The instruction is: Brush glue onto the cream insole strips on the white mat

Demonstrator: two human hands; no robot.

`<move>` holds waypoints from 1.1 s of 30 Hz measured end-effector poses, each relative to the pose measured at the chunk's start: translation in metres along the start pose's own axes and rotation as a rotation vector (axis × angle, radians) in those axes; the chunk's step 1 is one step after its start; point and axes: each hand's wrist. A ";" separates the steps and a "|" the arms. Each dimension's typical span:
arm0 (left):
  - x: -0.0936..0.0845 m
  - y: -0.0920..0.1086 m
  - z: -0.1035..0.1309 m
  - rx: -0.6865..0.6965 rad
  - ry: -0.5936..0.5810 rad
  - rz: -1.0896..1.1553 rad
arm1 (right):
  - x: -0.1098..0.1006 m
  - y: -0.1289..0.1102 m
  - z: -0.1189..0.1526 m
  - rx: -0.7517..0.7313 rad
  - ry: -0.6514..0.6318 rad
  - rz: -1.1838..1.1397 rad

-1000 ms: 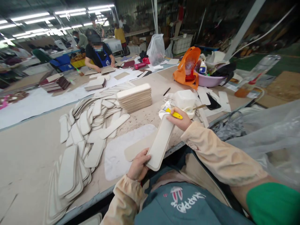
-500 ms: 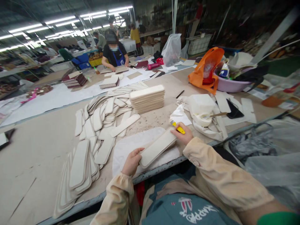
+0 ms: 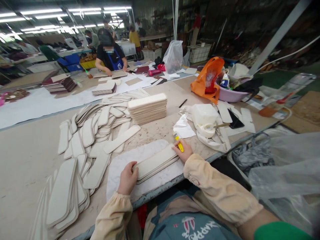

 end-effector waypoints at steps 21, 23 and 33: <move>0.089 0.049 0.069 0.475 0.140 -0.711 | 0.008 0.024 0.036 -0.591 -0.385 0.400; 0.081 0.040 0.067 0.441 0.153 -0.732 | 0.006 0.022 0.036 -0.596 -0.381 0.413; 0.026 -0.021 0.078 0.358 0.250 -0.781 | 0.004 0.010 0.033 -0.591 -0.416 0.393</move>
Point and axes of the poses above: each hand's wrist, its own z-axis away from the middle knuckle, its own x-axis out of the palm, y = z × x, and after that the axes turned 15 degrees about -x, right-handed
